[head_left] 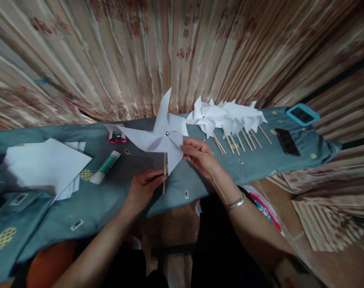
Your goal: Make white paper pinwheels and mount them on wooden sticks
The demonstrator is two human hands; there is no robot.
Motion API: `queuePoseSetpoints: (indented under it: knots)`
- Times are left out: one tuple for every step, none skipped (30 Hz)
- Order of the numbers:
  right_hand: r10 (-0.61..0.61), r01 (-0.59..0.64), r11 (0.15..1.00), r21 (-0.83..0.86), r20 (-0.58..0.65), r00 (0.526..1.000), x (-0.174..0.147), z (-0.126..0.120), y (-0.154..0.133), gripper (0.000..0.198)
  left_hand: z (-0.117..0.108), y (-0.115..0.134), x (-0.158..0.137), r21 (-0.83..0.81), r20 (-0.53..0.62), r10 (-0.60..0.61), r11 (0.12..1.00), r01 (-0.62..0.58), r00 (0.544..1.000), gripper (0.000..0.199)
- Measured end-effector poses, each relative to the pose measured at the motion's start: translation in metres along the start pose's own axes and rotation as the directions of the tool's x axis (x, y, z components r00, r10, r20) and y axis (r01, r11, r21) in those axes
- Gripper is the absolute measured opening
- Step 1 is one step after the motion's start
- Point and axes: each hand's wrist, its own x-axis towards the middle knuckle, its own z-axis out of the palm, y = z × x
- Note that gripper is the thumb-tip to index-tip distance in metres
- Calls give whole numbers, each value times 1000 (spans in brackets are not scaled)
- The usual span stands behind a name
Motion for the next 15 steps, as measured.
queuePoseSetpoints:
  knots:
    - [3, -3, 1000, 2, 13, 1000, 0, 1, 1, 38, 0, -1, 0, -6, -4, -9, 1000, 9, 1000, 22]
    - [5, -5, 1000, 6, 27, 1000, 0, 2, 1, 38, -1, -2, 0, -10, -4, -17, 1000, 17, 1000, 24]
    - [8, -9, 1000, 12, 41, 999, 0, 4, 2, 38, -1, -2, 0, -9, 1, -23, 1000, 23, 1000, 25]
    - [10, -11, 1000, 21, 52, 999, 0, 5, 3, 37, -1, -3, 0, -6, 5, -26, 1000, 26, 1000, 25]
    - [12, -14, 999, 30, 62, 998, -1, 6, 4, 37, -1, -3, 0, -2, 10, -26, 1000, 26, 1000, 25]
    - [15, -17, 999, 37, 70, 997, -1, 7, 5, 37, -1, -3, 0, -1, 13, -25, 1000, 25, 1000, 24]
    - [16, -19, 999, 40, 76, 997, -1, 8, 6, 37, -1, -3, 0, -7, 14, -23, 1000, 23, 1000, 24]
    - [16, -19, 999, 39, 80, 997, -1, 9, 7, 37, 0, -3, 0, -20, 9, -20, 1000, 20, 1000, 24]
    - [17, -20, 999, 34, 82, 996, -1, 9, 7, 37, 0, -3, 0, -35, 3, -19, 999, 19, 1000, 24]
    - [20, -22, 999, 29, 85, 996, -1, 10, 8, 37, 1, -3, 0, -48, -2, -19, 999, 18, 1000, 24]
    - [23, -25, 999, 24, 88, 996, -1, 11, 8, 38, 1, -2, 0, -57, -5, -19, 998, 19, 1000, 24]
    - [26, -28, 999, 23, 89, 996, -1, 11, 9, 39, 1, -2, 0, -59, -11, -19, 998, 19, 1000, 24]
    - [31, -33, 999, 25, 91, 995, -1, 12, 9, 39, 1, -2, 0, -53, -11, -21, 998, 21, 1000, 24]
    - [36, -39, 999, 30, 93, 995, -1, 13, 9, 40, 1, -1, 1, -41, -8, -25, 999, 24, 1000, 24]
    - [39, -43, 998, 36, 93, 995, -1, 13, 10, 40, 1, -1, 1, -27, -5, -30, 999, 29, 1000, 24]
